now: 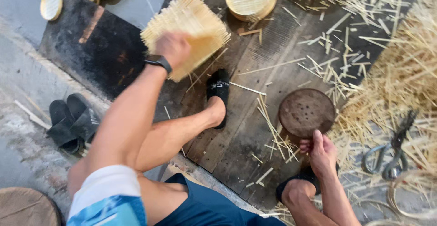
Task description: The person sits on the floor and assembles round bamboo steamer lids: they place a square woven bamboo mat over a round wooden form, press and fit the mat into the rim, trim excess bamboo strips with shears, and stack the finished lids with others on the workbench.
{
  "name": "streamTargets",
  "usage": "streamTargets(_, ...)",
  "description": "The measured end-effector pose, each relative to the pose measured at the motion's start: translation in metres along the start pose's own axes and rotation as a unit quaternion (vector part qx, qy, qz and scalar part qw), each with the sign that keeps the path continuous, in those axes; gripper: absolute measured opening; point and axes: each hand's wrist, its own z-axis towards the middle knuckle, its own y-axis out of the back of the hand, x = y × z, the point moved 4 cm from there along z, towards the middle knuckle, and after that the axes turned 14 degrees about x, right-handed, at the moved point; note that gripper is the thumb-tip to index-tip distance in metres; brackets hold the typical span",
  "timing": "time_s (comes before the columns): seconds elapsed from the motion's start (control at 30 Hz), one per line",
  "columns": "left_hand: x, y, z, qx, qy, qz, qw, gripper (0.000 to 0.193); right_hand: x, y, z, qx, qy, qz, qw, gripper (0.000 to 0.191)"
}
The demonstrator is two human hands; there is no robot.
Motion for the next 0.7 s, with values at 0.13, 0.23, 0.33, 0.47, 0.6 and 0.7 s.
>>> streamTargets(0.13, -0.066, 0.083, -0.001, -0.159, -0.046, 0.147, 0.975, 0.006, 0.018, 0.01, -0.015, -0.06, 0.075, -0.024, 0.995, 0.038)
streamTargets(0.23, -0.15, 0.079, -0.011, -0.167, -0.182, 0.11, 0.963, 0.011, 0.046, 0.024, -0.037, -0.074, 0.135, 0.024, 0.988, 0.041)
streamTargets(0.33, -0.253, 0.007, -0.045, -0.081, -0.371, -0.059, 0.923, 0.011, 0.075, 0.024, -0.047, 0.036, 0.13, 0.222, 0.966, 0.053)
streamTargets(0.47, -0.344, -0.107, -0.116, 0.094, -0.474, -0.067, 0.873, 0.038, 0.095, 0.017, -0.039, 0.032, 0.015, 0.269, 0.963, 0.035)
streamTargets(0.6, -0.344, -0.154, -0.135, 0.078, -0.435, -0.059, 0.895, 0.039, 0.111, 0.015, -0.041, -0.026, 0.095, -0.115, 0.988, 0.029)
streamTargets(0.7, -0.313, -0.164, -0.115, 0.047, -0.355, -0.208, 0.91, 0.056, 0.112, 0.014, -0.041, -0.063, 0.079, -0.187, 0.977, 0.024)
